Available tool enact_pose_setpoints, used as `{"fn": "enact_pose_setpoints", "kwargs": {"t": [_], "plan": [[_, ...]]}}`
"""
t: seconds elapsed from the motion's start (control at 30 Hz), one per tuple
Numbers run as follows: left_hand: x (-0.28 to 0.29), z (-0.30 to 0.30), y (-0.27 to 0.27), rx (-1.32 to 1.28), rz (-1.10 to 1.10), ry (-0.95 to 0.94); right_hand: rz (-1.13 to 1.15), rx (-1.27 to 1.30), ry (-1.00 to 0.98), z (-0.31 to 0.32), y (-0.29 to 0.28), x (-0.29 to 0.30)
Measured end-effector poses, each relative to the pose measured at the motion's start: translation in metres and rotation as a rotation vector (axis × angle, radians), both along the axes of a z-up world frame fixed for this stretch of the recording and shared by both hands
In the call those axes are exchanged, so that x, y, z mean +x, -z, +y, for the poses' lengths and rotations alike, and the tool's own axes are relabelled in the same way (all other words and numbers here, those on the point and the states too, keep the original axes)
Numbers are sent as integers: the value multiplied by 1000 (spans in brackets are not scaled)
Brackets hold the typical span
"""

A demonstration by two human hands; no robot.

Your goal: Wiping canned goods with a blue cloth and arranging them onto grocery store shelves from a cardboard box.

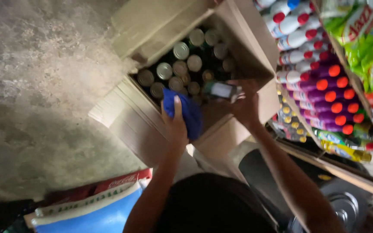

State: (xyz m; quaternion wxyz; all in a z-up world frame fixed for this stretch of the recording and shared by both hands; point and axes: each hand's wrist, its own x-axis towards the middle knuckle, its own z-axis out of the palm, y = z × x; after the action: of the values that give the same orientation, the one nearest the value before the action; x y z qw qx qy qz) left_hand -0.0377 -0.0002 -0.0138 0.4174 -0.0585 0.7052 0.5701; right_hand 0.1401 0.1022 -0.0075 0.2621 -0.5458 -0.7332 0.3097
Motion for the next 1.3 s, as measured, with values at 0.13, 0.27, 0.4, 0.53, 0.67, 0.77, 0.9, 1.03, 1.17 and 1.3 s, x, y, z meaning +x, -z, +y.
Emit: {"fn": "enact_pose_setpoints", "kwargs": {"t": [0.13,0.27,0.4,0.53,0.67,0.77,0.9,1.03,1.17,1.3], "plan": [[-8,-8,-7,0,-74,45,-239,311,-184,61,25,13],[-10,-12,-7,50,-125,63,-908,120,-386,96,63,9],[-14,-13,4,168,-164,-22,-1227,170,-646,105,80,-13],[-9,-16,3,194,-175,4,-1330,238,-820,124,137,12],[-7,-13,13,206,-40,67,-1167,-76,-760,140,182,18],[-1,-21,31,-110,221,254,-1127,-57,-800,140,194,27],[9,-12,26,138,63,93,-1109,93,-898,114,88,-39],[6,-11,24,103,-58,155,-784,631,-764,124,169,24],[17,-11,-5,77,152,184,-937,143,-969,155,167,13],[40,-17,-9,-64,104,-158,-872,83,-1201,198,209,24]]}}
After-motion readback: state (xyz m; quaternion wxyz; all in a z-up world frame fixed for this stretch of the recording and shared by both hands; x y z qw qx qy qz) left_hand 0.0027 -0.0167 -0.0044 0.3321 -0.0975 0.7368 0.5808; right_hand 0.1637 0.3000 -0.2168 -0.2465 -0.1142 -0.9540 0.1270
